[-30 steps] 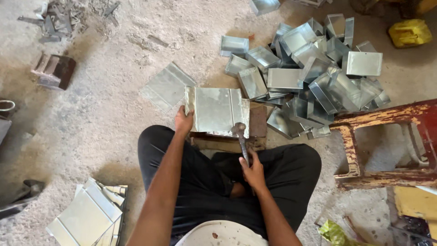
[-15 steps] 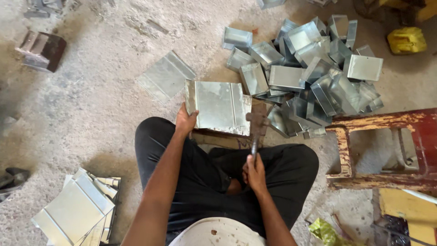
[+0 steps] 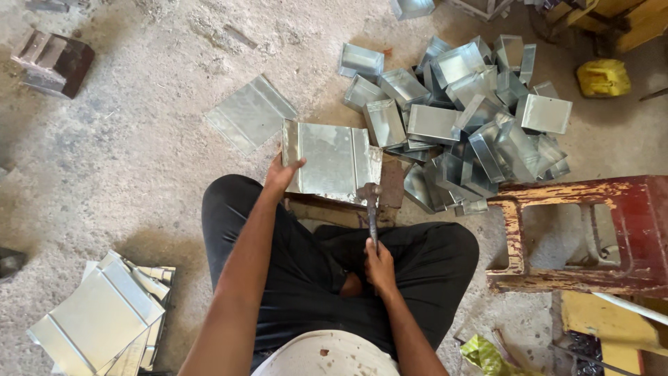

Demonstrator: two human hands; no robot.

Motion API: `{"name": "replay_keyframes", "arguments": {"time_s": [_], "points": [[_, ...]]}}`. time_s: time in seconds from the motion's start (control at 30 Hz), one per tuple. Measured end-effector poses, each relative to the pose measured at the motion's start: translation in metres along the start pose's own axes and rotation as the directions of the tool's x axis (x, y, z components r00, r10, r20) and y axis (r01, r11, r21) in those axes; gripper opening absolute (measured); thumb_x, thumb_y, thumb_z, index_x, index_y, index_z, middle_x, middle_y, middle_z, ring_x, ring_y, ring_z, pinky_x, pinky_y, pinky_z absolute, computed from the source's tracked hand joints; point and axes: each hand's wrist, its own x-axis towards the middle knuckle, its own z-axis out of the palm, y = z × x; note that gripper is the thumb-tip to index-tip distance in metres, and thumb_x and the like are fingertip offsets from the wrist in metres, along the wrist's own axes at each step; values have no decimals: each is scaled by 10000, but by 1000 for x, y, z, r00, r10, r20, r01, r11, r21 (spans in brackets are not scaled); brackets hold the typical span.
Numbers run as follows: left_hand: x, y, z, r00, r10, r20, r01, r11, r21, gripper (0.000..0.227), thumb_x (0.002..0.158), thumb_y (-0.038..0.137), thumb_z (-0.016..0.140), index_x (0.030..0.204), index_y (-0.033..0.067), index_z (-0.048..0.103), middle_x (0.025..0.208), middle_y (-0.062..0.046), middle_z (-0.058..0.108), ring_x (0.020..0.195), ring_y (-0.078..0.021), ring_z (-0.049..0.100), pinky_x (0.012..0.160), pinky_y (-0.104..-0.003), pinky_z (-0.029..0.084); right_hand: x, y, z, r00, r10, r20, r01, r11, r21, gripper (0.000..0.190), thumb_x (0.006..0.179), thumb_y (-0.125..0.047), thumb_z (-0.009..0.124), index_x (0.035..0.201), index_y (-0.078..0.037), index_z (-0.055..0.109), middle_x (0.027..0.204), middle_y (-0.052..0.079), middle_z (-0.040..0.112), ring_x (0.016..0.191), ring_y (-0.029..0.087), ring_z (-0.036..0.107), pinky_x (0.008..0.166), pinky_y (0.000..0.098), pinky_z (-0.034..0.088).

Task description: The person sits on the floor and uses a hammer to strike a metal sheet placed on a wooden block. They repeatedly pick up metal sheets, position them, and hammer them before moving them aside.

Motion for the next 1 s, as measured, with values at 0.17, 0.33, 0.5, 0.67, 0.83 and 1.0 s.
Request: {"name": "replay_keyframes", "arguments": {"time_s": [0.17, 0.33, 0.5, 0.67, 0.83, 1.0], "points": [[-11, 8, 3, 997, 54, -63, -47, 992, 121, 631, 801, 171, 799, 1368, 1, 580, 1222, -231, 705, 1113, -334, 697, 978, -401, 533, -6, -32, -29, 990, 4, 141, -34, 976, 214, 473, 1038, -560, 453, 905, -115, 543, 528, -36, 402, 368, 66, 337, 326, 249, 251], [-6, 0, 4, 994, 79, -72, -74, 995, 73, 569, 813, 131, 784, 1335, -7, 605, 1207, -227, 723, 1110, -341, 721, 971, -405, 560, -33, -101, -74, 911, -306, -277, 385, 871, 306, 308, 1021, -326, 481, 840, -91, 562, 517, 38, 470, 335, 135, 352, 293, 282, 259], [-8, -10, 6, 944, 314, -100, -298, 943, 148, 617, 811, 89, 775, 1377, -21, 554, 1237, -271, 690, 1165, -389, 671, 1000, -425, 513, -93, -186, -146, 262, -923, -283, 813, 52, 580, 528, 901, -773, 437, 1169, -377, 660, 582, -61, 373, 466, 70, 316, 405, 224, 377], [-2, -17, 8, 951, 293, -99, -277, 949, 151, 632, 830, 112, 779, 1391, -32, 525, 1261, -289, 670, 1184, -401, 659, 1019, -431, 505, -77, -139, -97, -11, -855, -519, 978, 98, -183, 404, 1050, -607, 407, 1023, -248, 588, 616, -18, 358, 446, 43, 341, 417, 195, 356], [2, -23, 8, 977, 203, -66, -190, 968, 164, 615, 835, 175, 755, 1381, -20, 548, 1226, -271, 702, 1152, -388, 692, 1006, -428, 527, -28, -27, -16, 892, -444, -82, 436, 894, -105, 366, 1122, -346, 489, 836, -119, 525, 645, -16, 431, 540, 104, 403, 467, 270, 327], [6, -30, 5, 948, 309, -72, -286, 931, 227, 715, 834, 179, 784, 1420, -72, 460, 1262, -319, 640, 1199, -427, 631, 1020, -448, 491, -46, -69, -58, 956, -278, -96, 293, 932, 215, 371, 1060, -424, 493, 872, -109, 551, 573, -35, 466, 415, 66, 391, 359, 243, 299]]}}
